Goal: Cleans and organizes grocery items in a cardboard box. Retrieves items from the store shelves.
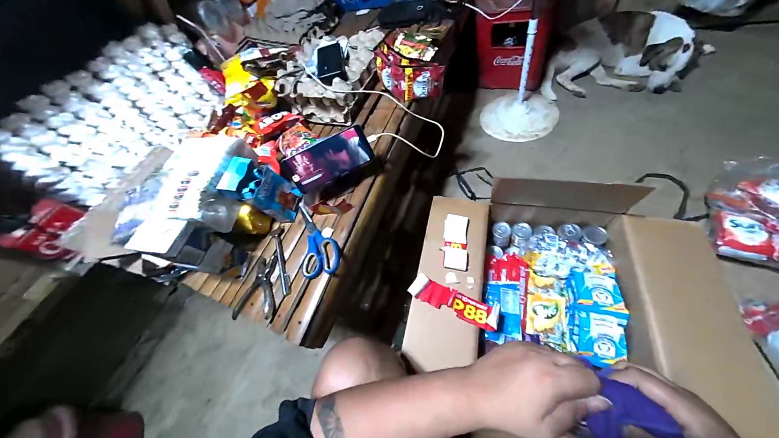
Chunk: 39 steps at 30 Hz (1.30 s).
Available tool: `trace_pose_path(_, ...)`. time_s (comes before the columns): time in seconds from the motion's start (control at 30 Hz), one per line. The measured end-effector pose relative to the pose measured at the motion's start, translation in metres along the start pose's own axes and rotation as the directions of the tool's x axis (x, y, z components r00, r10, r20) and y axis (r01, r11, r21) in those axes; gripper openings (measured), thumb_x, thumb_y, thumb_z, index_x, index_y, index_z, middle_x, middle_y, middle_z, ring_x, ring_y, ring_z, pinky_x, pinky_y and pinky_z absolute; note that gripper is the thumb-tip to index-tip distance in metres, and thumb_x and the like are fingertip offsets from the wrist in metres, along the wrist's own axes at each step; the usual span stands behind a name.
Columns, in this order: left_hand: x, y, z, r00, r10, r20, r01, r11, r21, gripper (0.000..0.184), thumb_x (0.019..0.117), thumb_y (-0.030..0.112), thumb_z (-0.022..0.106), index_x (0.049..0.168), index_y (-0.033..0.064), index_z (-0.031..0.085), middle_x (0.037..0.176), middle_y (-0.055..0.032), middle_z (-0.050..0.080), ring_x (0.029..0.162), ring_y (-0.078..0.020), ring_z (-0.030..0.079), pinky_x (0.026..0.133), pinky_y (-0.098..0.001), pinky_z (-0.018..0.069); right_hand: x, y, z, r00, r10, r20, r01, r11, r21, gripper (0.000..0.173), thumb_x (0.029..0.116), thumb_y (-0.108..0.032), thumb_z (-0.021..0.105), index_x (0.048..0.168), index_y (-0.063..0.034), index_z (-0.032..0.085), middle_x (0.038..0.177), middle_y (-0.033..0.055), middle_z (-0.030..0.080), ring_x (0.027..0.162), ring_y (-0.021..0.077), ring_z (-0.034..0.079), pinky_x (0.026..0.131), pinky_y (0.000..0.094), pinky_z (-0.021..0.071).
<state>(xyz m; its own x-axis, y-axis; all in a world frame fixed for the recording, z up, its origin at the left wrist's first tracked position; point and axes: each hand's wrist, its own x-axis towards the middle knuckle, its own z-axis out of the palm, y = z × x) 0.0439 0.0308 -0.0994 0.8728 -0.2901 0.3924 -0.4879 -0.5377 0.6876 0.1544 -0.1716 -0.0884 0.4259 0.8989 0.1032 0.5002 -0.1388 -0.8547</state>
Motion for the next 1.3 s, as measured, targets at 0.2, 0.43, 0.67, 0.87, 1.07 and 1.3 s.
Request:
trace_pose_path(0.2,0.0,0.002,0.001,1.0,0.004,-0.009,-0.004,1.0,0.01,0.024,0.1016,0.011,0.051,0.09,-0.0029,0.066,0.083,-0.0152,0.067,0.083,-0.028,0.069,0.074,-0.0424,0.0558,0.0,0.008,0.003,0.996,-0.084,-0.031,0.082,0.995,-0.063,0.024,0.0788,-0.011,0.063,0.096,0.0039,0.071,0.098,0.0176,0.072,0.093,0.0208,0.069,0.086,0.031,0.0543)
trace_pose_path(0.43,-0.001,0.006,0.0,1.0,-0.001,-0.03,0.002,0.999,0.034,0.021,0.1014,0.011,0.052,0.091,-0.0024,0.065,0.083,-0.0149,0.067,0.083,-0.0281,0.069,0.074,-0.0426,0.056,0.003,-0.001,-0.005,0.996,-0.077,0.052,0.077,0.997,-0.004,0.025,0.0828,-0.009,0.065,0.101,0.0088,0.068,0.1,0.022,0.07,0.096,0.022,0.067,0.09,0.0307,0.0527)
trace_pose_path(0.67,-0.001,0.01,-0.002,0.995,0.003,-0.095,0.002,0.999,0.051,0.018,0.1001,0.01,0.054,0.089,-0.0006,0.063,0.082,-0.0148,0.066,0.082,-0.029,0.069,0.073,-0.0432,0.0558,0.008,-0.023,-0.009,0.994,-0.004,0.105,0.0,0.999,0.041,0.03,0.0842,-0.004,0.064,0.105,0.0163,0.063,0.107,0.028,0.067,0.102,0.0244,0.065,0.094,0.0348,0.0512)
trace_pose_path(0.87,0.0,0.01,0.001,0.986,0.001,-0.165,0.011,0.997,0.073,0.014,0.0983,0.008,0.058,0.089,-0.0006,0.064,0.08,-0.0145,0.065,0.079,-0.029,0.068,0.07,-0.0423,0.0559,0.011,-0.024,-0.009,0.996,-0.014,0.086,0.012,1.0,0.022,0.028,0.0885,-0.006,0.06,0.104,0.0174,0.062,0.104,0.03,0.066,0.101,0.0267,0.065,0.093,0.0367,0.0509)
trace_pose_path(1.07,-0.002,0.012,0.001,0.991,-0.038,-0.128,0.052,0.993,0.104,0.016,0.0984,0.009,0.058,0.088,0.0003,0.068,0.08,-0.013,0.068,0.081,-0.0275,0.07,0.072,-0.0425,0.0558,0.014,-0.026,-0.015,0.991,-0.051,0.121,0.065,0.991,-0.115,0.024,0.0874,-0.006,0.067,0.1,0.0144,0.068,0.104,0.032,0.068,0.097,0.0374,0.068,0.091,0.0449,0.0535)
trace_pose_path(1.3,-0.009,0.009,0.006,0.996,-0.029,-0.081,0.044,0.981,0.189,0.015,0.0965,0.013,0.063,0.087,0.0047,0.071,0.084,-0.0096,0.071,0.084,-0.0257,0.07,0.074,-0.0424,0.0548,0.008,0.006,-0.031,0.979,-0.05,0.198,0.106,0.952,-0.287,0.023,0.0807,-0.011,0.072,0.098,0.0043,0.073,0.107,0.0266,0.071,0.1,0.0434,0.069,0.089,0.055,0.0549)
